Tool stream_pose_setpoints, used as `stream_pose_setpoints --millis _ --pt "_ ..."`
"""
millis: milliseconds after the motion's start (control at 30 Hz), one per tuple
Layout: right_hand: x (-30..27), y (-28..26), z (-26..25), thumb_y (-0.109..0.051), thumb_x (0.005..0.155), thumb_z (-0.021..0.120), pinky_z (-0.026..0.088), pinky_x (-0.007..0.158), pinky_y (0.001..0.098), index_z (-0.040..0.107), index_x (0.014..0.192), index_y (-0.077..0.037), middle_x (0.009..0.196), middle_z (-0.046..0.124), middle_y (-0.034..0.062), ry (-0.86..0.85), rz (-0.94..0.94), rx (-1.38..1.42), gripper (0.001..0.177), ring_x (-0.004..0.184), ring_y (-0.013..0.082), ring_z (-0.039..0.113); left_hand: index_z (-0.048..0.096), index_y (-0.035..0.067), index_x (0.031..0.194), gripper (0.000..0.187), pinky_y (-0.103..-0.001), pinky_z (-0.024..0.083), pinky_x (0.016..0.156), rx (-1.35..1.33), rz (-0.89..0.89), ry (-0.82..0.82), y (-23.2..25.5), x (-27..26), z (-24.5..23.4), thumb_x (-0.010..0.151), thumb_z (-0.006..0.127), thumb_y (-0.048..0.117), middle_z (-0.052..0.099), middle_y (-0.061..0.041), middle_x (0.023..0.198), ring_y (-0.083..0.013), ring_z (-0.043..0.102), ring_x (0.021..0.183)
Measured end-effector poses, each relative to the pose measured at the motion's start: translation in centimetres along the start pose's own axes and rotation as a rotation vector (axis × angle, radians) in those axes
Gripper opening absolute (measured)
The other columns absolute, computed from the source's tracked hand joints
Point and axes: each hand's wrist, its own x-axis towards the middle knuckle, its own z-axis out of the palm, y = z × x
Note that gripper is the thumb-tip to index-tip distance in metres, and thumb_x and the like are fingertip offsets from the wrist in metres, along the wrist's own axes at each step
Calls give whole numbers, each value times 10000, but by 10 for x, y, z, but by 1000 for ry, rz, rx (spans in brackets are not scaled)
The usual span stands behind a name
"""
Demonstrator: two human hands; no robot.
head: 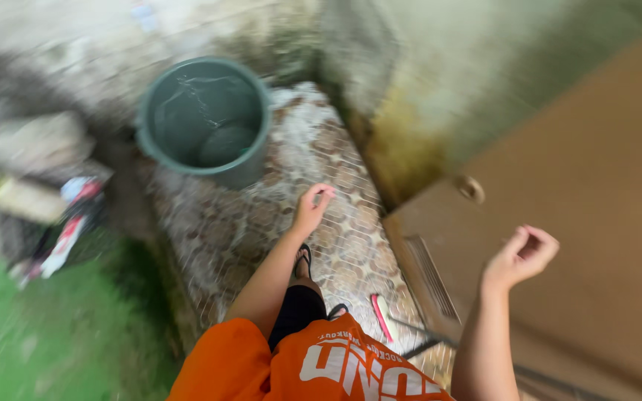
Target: The person scrubs a tiled floor using a long-handled roller scrubber with soapy water and then uses a plastic scoop to take water from a large bucket.
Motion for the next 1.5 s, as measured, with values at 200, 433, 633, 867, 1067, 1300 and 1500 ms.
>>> stream_pose_setpoints --millis 200,433,633,867,1067,1300,1500 --pt "-25 0 224 -26 1095 604 488 733 225 576 1081 -50 974 601 4 -513 51 249 39 827 61 558 668 13 1093 162 -268 503 913 29 -73 439 -41 -9 -167 1043 602 152 740 -59 991 -133 694 985" --pt "-88 -11 436 -44 1026 650 466 688 203 623 1032 -55 905 627 -26 -908 89 288 30 768 37 551 669 11 1081 166 -268 504 895 40 -150 699 -82 -1 -286 1050 596 157 726 -42 968 -122 674 938" --pt "-130 9 532 -64 982 689 451 621 233 654 1011 -49 819 630 -2 -1088 180 175 48 701 64 546 675 12 1073 178 -280 503 910 38 -204 754 -108 29 -347 1048 593 169 727 -50 979 -131 672 965" --pt "-143 65 636 -93 927 701 500 654 254 664 999 -56 903 665 21 -1323 149 61 89 710 99 595 683 10 1084 202 -286 519 873 49 -355 790 -163 71 -373 1034 598 187 731 -64 978 -129 672 942" --pt "-169 131 784 -125 909 718 548 771 315 665 1070 -51 943 714 97 -1534 52 -74 186 841 185 681 680 10 1073 205 -280 514 900 120 -420 842 -213 124 -388 1048 576 186 722 -63 973 -139 674 966" --pt "-241 236 922 -101 818 735 560 900 381 622 1274 -68 1030 737 187 -1899 33 -450 471 1003 318 711 670 -5 1068 170 -285 506 918 146 -423 883 -282 182 -420 1055 567 130 704 -80 997 -163 663 981" --pt "-341 358 972 96 891 547 440 1113 472 337 1582 -178 1608 360 159 -2180 -90 -1146 772 1426 371 430 672 -2 1065 147 -279 515 908 138 -466 871 -366 206 -439 1048 567 99 707 -79 1003 -166 684 983"
